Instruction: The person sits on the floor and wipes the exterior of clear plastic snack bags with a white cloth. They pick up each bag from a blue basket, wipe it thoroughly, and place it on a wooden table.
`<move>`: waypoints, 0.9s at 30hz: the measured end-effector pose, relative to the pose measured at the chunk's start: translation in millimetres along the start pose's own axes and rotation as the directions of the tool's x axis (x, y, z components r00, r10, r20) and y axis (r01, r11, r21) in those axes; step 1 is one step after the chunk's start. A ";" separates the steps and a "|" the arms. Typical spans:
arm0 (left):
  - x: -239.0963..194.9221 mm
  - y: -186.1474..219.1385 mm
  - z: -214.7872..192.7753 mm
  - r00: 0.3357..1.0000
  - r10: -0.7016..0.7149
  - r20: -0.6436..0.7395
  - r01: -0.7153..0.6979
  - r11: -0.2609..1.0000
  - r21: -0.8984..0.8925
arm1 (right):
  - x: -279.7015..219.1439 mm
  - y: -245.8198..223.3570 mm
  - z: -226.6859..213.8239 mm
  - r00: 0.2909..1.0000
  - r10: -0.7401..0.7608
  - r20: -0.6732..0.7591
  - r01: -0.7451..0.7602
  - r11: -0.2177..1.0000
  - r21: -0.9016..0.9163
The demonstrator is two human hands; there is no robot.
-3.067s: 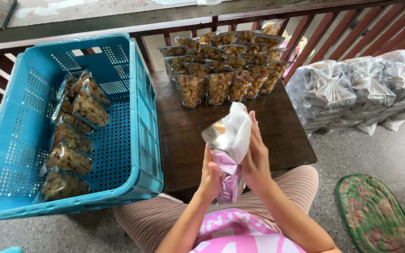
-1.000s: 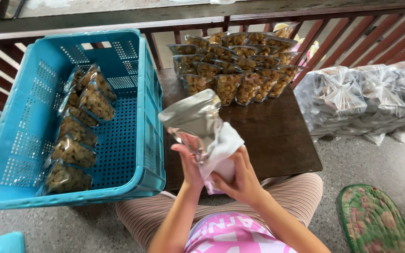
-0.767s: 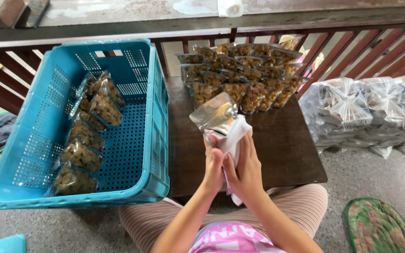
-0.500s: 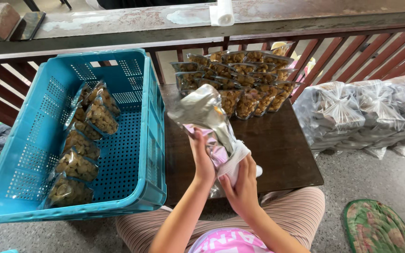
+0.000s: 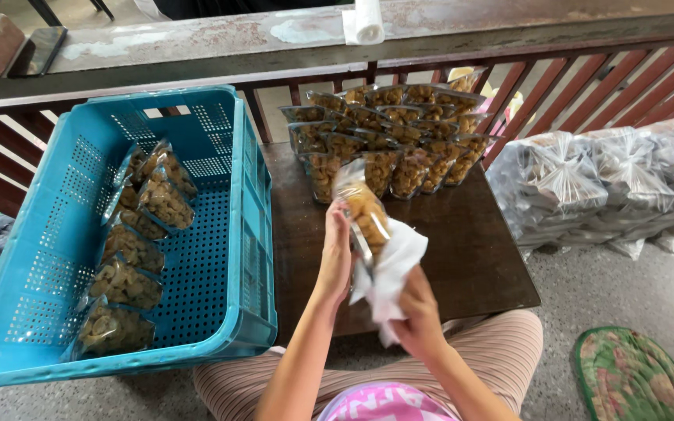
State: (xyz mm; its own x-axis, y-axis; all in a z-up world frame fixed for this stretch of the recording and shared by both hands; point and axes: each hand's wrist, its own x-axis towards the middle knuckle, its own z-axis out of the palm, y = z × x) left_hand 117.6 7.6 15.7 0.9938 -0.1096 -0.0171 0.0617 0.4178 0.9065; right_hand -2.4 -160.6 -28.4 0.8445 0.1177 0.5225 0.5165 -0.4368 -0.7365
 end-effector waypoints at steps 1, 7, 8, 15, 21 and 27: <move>-4.9 1.5 0.0 0.999 -0.028 0.024 0.030 0.997 -0.067 | 2.2 -7.5 1.4 0.984 -0.086 0.156 0.112 0.980 -0.166; -33.6 6.1 19.4 0.962 -0.195 0.191 0.246 0.923 -0.297 | 51.3 -30.7 8.0 0.977 -0.029 0.210 0.126 0.875 -0.468; -38.5 4.7 23.2 0.975 -0.156 0.159 0.192 0.952 -0.241 | 61.4 -31.2 10.7 0.991 -0.034 0.130 0.097 0.853 -0.513; -43.5 -13.1 23.1 0.981 -0.192 -0.002 0.187 0.958 -0.218 | 75.3 -20.7 32.2 0.990 0.024 -0.142 -0.077 0.921 -0.383; 1.7 -18.4 -12.2 0.983 -0.103 -0.151 0.035 0.917 -0.398 | 23.0 11.8 35.5 0.926 0.373 -0.058 -0.377 0.923 -0.079; 28.6 -48.9 -50.9 0.984 0.156 -0.088 -0.164 0.982 -0.090 | 21.8 57.5 -10.2 0.869 0.484 -0.103 -0.495 0.854 -0.159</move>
State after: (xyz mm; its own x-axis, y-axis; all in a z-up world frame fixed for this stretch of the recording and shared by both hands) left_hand 147.7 30.0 -50.5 0.9955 0.0364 0.0876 -0.0939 0.5092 0.8555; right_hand 44.3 -192.2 -54.9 0.9692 -0.2015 0.1417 0.0006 -0.5730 -0.8195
